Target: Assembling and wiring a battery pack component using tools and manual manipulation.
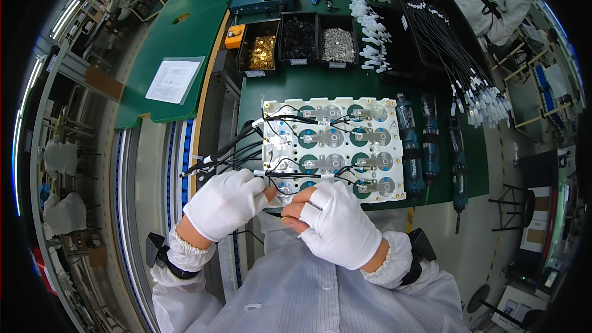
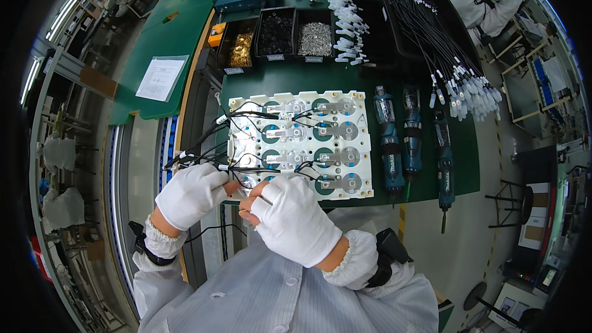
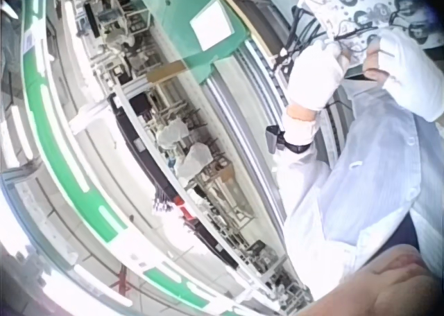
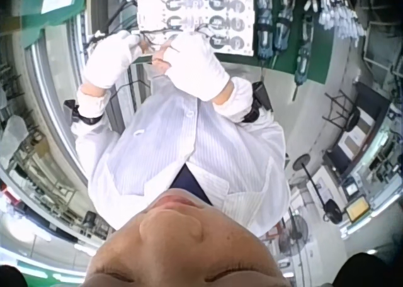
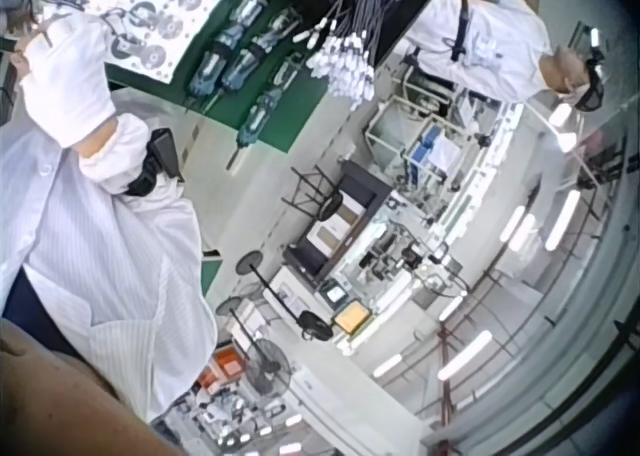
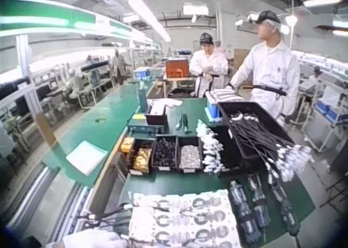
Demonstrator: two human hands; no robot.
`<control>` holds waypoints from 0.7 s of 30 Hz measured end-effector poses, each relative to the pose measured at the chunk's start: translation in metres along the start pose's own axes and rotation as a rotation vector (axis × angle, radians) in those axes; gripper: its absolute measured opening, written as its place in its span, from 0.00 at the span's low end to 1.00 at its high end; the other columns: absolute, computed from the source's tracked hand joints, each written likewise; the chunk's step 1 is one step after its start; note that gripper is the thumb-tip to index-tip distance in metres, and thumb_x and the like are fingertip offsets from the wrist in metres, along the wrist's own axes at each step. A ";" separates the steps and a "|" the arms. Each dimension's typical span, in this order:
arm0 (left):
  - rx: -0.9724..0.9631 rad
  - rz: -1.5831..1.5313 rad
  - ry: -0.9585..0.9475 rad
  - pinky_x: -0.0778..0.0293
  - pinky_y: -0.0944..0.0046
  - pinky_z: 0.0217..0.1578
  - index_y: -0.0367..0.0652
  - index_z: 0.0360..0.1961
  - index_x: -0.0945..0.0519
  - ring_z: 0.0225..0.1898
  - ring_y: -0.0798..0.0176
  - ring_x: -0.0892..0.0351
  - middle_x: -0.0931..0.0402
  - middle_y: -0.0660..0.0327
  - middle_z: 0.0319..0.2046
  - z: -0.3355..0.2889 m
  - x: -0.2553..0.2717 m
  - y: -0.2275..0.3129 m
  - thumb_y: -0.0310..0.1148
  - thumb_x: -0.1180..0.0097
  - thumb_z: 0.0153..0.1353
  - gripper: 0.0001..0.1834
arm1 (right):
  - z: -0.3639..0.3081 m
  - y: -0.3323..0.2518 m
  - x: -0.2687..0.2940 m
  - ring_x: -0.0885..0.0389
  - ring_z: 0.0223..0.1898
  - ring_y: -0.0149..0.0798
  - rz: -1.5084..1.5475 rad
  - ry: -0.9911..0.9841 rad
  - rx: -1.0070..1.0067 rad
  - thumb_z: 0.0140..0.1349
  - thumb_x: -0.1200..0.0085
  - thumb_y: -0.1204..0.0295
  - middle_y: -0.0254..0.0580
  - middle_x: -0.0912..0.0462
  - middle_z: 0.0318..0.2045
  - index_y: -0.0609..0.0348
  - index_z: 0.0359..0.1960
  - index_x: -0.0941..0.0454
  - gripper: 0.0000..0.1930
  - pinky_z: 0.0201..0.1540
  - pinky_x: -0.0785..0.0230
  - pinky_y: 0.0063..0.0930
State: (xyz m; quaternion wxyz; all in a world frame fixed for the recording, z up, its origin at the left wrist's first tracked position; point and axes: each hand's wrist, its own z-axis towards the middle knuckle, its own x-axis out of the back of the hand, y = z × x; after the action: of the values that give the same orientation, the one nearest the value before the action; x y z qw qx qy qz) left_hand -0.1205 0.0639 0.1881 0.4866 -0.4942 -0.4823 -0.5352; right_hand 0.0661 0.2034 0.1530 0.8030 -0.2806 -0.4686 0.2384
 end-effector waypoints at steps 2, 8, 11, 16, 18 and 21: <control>0.141 -0.152 0.032 0.23 0.60 0.27 0.47 0.32 0.15 0.31 0.61 0.19 0.20 0.64 0.29 0.000 -0.008 -0.002 0.30 0.30 0.56 0.04 | 0.003 0.001 0.001 0.20 0.36 0.42 0.019 0.011 -0.011 0.53 0.31 0.73 0.34 0.16 0.35 0.52 0.35 0.15 0.08 0.40 0.30 0.39; 0.200 -0.551 0.380 0.23 0.62 0.29 0.45 0.31 0.16 0.29 0.59 0.17 0.18 0.61 0.29 -0.009 -0.020 -0.001 0.17 0.33 0.50 0.10 | 0.015 0.007 0.007 0.16 0.31 0.45 0.217 0.149 -0.170 0.57 0.33 0.77 0.42 0.16 0.31 0.56 0.38 0.15 0.07 0.36 0.24 0.36; 0.326 -0.663 0.445 0.24 0.63 0.29 0.44 0.31 0.15 0.28 0.60 0.17 0.17 0.60 0.28 -0.009 -0.023 0.007 0.16 0.32 0.49 0.11 | 0.020 0.002 0.007 0.15 0.30 0.47 0.278 0.186 -0.170 0.58 0.34 0.78 0.45 0.15 0.31 0.57 0.39 0.15 0.08 0.33 0.24 0.35; 0.333 -0.646 0.477 0.22 0.64 0.29 0.46 0.34 0.14 0.27 0.60 0.16 0.17 0.60 0.28 -0.011 -0.026 0.013 0.16 0.33 0.51 0.12 | 0.023 -0.001 -0.002 0.15 0.31 0.46 0.293 0.221 -0.125 0.55 0.32 0.79 0.44 0.14 0.33 0.57 0.38 0.14 0.09 0.34 0.22 0.32; 0.356 -0.634 0.469 0.22 0.63 0.29 0.46 0.33 0.14 0.28 0.60 0.16 0.17 0.60 0.28 -0.011 -0.026 0.014 0.17 0.33 0.51 0.12 | 0.023 -0.001 -0.006 0.14 0.30 0.43 0.288 0.232 -0.125 0.54 0.31 0.79 0.42 0.13 0.32 0.56 0.37 0.13 0.09 0.34 0.23 0.32; 0.364 -0.620 0.450 0.21 0.62 0.29 0.46 0.33 0.14 0.29 0.59 0.15 0.17 0.61 0.28 -0.010 -0.027 0.014 0.16 0.33 0.50 0.12 | 0.025 0.000 -0.006 0.14 0.31 0.42 0.251 0.211 -0.098 0.54 0.30 0.79 0.41 0.14 0.33 0.55 0.37 0.12 0.09 0.34 0.23 0.32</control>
State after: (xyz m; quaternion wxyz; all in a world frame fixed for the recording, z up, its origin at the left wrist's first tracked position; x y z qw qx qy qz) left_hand -0.1065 0.0544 0.1615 0.4753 -0.1026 -0.5764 -0.6568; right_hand 0.0410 0.2058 0.1595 0.7970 -0.3992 -0.3542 0.2829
